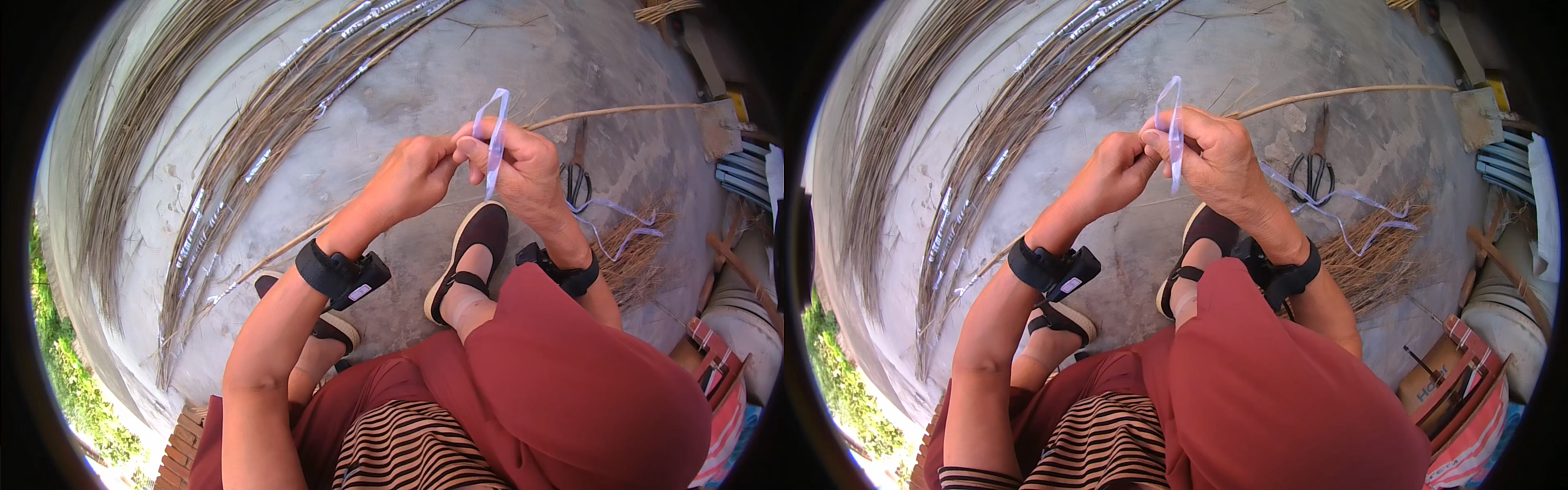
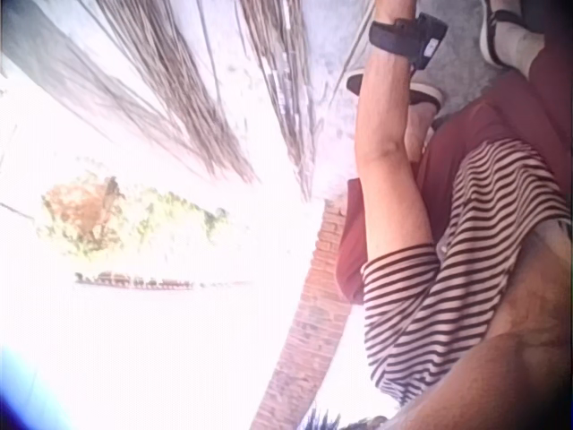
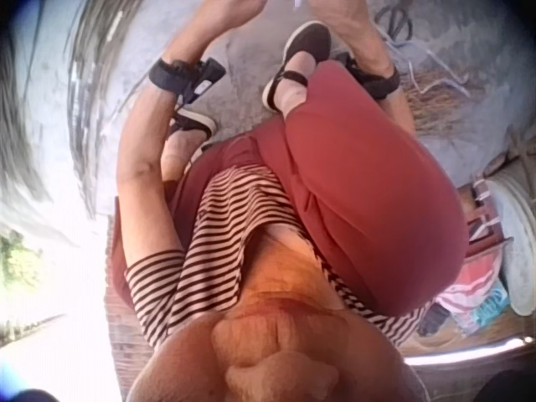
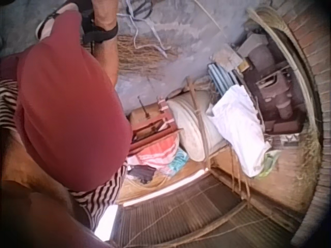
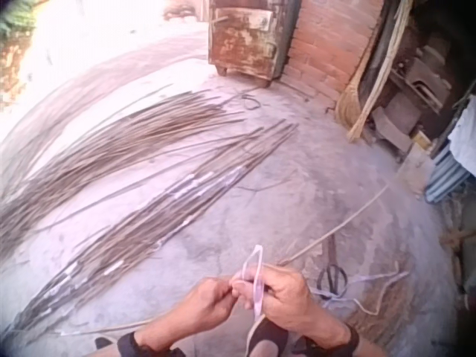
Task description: The person handles long dried plant stems on the ground, then unwraps a plastic cover from a set of clear plastic bands, and begins wrapping a band tightly around the ends of a bunch of stems to bind them together.
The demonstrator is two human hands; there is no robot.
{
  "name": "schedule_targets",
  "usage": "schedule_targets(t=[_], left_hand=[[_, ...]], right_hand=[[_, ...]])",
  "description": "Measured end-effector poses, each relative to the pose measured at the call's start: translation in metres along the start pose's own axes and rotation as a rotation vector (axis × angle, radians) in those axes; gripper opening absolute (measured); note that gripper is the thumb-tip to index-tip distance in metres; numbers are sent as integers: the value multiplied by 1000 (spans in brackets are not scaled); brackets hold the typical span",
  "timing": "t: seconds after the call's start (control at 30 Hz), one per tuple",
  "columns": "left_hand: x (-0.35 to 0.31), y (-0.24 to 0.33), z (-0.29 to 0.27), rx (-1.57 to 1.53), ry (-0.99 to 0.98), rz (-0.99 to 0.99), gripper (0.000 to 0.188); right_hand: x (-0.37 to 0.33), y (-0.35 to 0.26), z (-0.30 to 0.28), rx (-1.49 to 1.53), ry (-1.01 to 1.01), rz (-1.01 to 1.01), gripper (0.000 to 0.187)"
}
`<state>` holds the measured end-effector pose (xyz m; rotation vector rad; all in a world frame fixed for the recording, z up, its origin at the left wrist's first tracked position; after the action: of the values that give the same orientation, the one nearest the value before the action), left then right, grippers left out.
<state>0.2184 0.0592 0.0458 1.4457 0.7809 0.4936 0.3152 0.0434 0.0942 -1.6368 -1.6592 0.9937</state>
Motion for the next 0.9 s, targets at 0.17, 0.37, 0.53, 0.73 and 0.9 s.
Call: schedule_targets(t=[0.17,0.37,0.53,0.73,0.9], left_hand=[[5,0,-16,-103,107,144,19],[5,6,-15,-109,-32,-89,23],[-9,3,7,-255,-84,-131,22],[-15,8,13,-234,-137,-117,25],[-13,-3,25,-458,-199,-239,25]], right_hand=[[-17,-9,-5,172,-22,-85,26],[-40,65,16,761,-49,375,33],[-4,118,55,1352,-120,604,31],[25,91,54,1182,-195,596,33],[32,90,59,1199,-333,525,32]])
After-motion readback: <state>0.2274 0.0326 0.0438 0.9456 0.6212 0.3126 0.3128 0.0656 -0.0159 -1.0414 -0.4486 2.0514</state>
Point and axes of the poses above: each hand's wrist, its own x-axis towards the middle knuckle, its own z-axis out of the palm, y = z × x, the point moved 8 cm from there along x, towards the middle knuckle, and after that the axes turned 15 degrees about -x, right-handed, at the moved point
